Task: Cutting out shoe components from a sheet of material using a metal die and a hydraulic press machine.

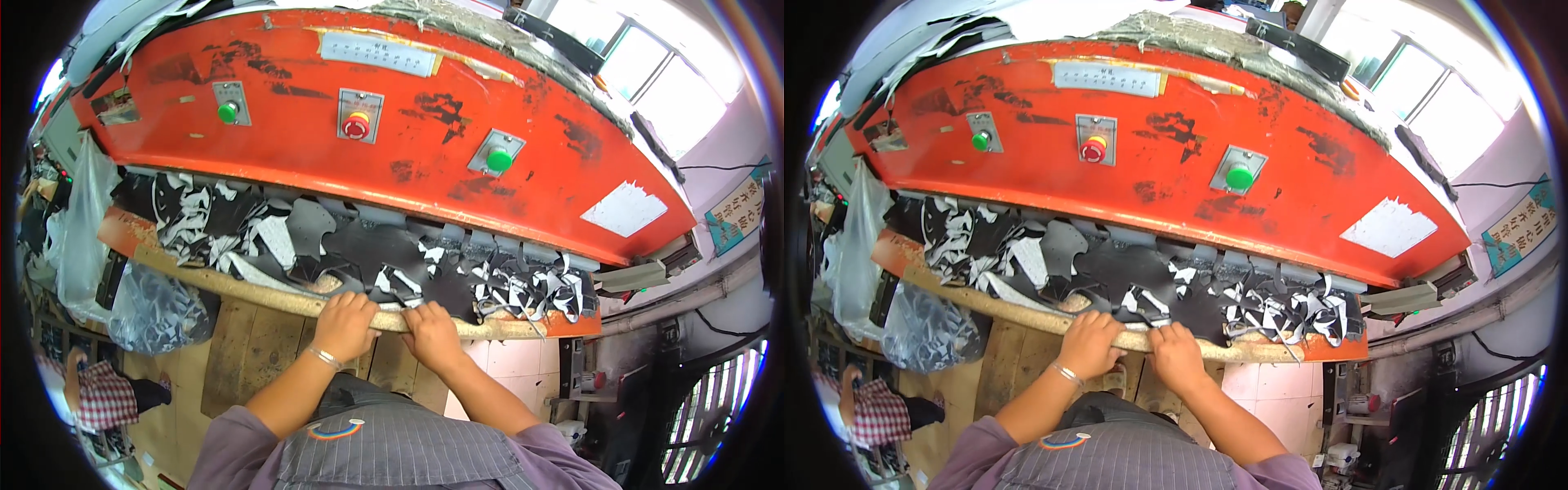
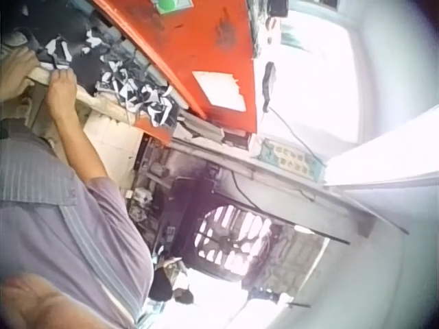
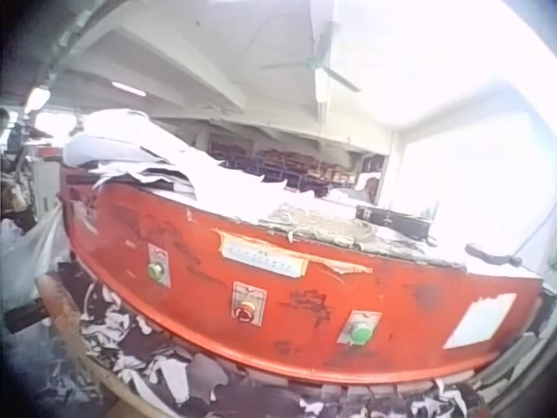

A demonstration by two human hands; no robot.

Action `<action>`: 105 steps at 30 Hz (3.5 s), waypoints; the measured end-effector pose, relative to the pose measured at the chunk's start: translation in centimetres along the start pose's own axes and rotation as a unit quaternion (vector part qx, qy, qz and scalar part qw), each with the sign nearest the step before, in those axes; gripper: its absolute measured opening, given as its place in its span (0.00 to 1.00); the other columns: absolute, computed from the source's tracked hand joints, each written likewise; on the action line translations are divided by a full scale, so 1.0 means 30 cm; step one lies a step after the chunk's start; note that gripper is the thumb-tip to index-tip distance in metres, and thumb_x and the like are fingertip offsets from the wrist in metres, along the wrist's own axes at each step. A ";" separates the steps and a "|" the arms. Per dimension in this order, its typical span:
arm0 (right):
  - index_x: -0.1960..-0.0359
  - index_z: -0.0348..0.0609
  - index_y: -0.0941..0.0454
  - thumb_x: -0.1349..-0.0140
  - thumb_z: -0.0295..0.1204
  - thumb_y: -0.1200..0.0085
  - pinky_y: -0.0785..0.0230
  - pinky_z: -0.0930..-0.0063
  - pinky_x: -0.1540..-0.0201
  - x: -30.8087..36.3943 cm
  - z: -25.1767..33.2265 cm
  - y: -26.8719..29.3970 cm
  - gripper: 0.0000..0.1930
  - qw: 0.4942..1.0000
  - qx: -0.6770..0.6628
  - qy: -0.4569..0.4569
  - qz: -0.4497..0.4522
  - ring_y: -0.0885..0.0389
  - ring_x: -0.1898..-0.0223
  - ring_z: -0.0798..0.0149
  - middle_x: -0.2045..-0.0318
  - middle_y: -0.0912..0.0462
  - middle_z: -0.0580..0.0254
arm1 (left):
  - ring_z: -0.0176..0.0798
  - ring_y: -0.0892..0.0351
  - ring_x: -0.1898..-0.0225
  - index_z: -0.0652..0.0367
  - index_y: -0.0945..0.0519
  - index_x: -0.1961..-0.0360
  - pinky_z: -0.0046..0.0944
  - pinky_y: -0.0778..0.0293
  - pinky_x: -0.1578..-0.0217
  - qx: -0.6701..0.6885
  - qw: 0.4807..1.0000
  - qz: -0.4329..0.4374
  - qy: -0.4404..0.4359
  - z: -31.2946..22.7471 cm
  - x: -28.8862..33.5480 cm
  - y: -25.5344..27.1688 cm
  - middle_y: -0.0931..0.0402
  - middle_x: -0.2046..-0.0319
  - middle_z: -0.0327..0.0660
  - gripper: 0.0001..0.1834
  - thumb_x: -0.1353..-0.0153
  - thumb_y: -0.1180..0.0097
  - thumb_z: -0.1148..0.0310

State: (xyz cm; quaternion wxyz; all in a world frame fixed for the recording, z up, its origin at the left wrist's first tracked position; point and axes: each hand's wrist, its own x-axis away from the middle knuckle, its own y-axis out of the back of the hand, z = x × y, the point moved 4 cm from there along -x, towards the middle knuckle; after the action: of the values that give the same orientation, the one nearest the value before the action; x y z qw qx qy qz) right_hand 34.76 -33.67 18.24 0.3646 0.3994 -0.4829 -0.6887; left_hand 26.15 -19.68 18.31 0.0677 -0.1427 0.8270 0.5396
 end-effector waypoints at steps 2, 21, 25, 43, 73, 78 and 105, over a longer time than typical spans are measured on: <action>0.66 0.41 0.23 0.57 0.27 0.41 0.32 0.64 0.58 -0.013 -0.019 0.018 0.13 1.000 0.004 0.006 -0.013 0.26 0.63 0.56 0.70 0.22 0.58 | 0.44 0.29 0.59 0.54 0.21 0.65 0.41 0.35 0.55 0.001 1.000 -0.020 0.005 -0.008 -0.008 -0.016 0.28 0.68 0.38 0.17 0.59 0.32 0.64; 0.58 0.41 0.21 0.48 0.58 0.43 0.40 0.63 0.48 -0.635 -0.582 0.032 0.30 0.977 0.104 -0.178 0.054 0.29 0.49 0.56 0.57 0.21 0.57 | 0.30 0.23 0.68 0.64 0.19 0.57 0.31 0.26 0.64 0.383 0.897 0.077 0.206 -0.120 -0.368 -0.135 0.20 0.65 0.41 0.15 0.40 0.40 0.64; 0.57 0.45 0.19 0.45 0.40 0.44 0.36 0.57 0.50 -0.649 -0.638 -0.014 0.17 0.984 -0.023 -0.171 0.039 0.30 0.48 0.52 0.56 0.23 0.56 | 0.27 0.24 0.64 0.63 0.21 0.53 0.28 0.28 0.61 0.524 0.807 -0.022 0.271 -0.102 -0.497 -0.226 0.20 0.61 0.40 0.15 0.35 0.45 0.64; 0.46 0.37 0.31 0.45 0.31 0.39 0.47 0.65 0.37 -0.016 -0.534 0.188 0.25 0.737 -0.674 0.043 0.021 0.32 0.45 0.64 0.54 0.28 0.59 | 0.41 0.26 0.47 0.59 0.35 0.41 0.43 0.29 0.45 0.730 0.621 -0.216 0.184 -0.288 -0.442 -0.246 0.28 0.46 0.46 0.27 0.40 0.39 0.67; 0.45 0.45 0.26 0.52 0.38 0.34 0.42 0.57 0.40 -0.279 -1.116 0.121 0.30 0.985 -0.133 0.109 0.030 0.31 0.43 0.53 0.47 0.24 0.58 | 0.50 0.31 0.42 0.64 0.44 0.35 0.53 0.49 0.37 0.168 0.977 -0.032 0.124 -0.170 -0.779 -0.506 0.25 0.47 0.51 0.35 0.42 0.47 0.69; 0.34 0.43 0.40 0.50 0.37 0.33 0.51 0.56 0.33 -0.142 -1.298 0.093 0.42 0.980 -0.141 -0.134 -0.052 0.34 0.38 0.49 0.40 0.29 0.52 | 0.51 0.34 0.39 0.70 0.52 0.32 0.56 0.53 0.34 0.128 0.985 -0.048 0.107 -0.191 -0.850 -0.591 0.30 0.43 0.53 0.38 0.43 0.52 0.75; 0.42 0.48 0.27 0.52 0.39 0.34 0.47 0.54 0.34 -0.193 -1.287 0.074 0.32 0.986 -0.163 -0.025 0.004 0.31 0.40 0.49 0.41 0.27 0.52 | 0.51 0.36 0.37 0.73 0.51 0.33 0.50 0.49 0.35 0.156 0.980 -0.064 0.103 -0.142 -0.865 -0.572 0.32 0.40 0.53 0.40 0.48 0.55 0.77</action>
State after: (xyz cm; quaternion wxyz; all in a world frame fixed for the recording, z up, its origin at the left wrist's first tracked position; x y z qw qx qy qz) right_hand 72.27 -43.55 13.23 0.4153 0.3155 -0.3749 -0.7665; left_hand 56.30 -25.81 11.96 0.0377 -0.2380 0.8928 0.3805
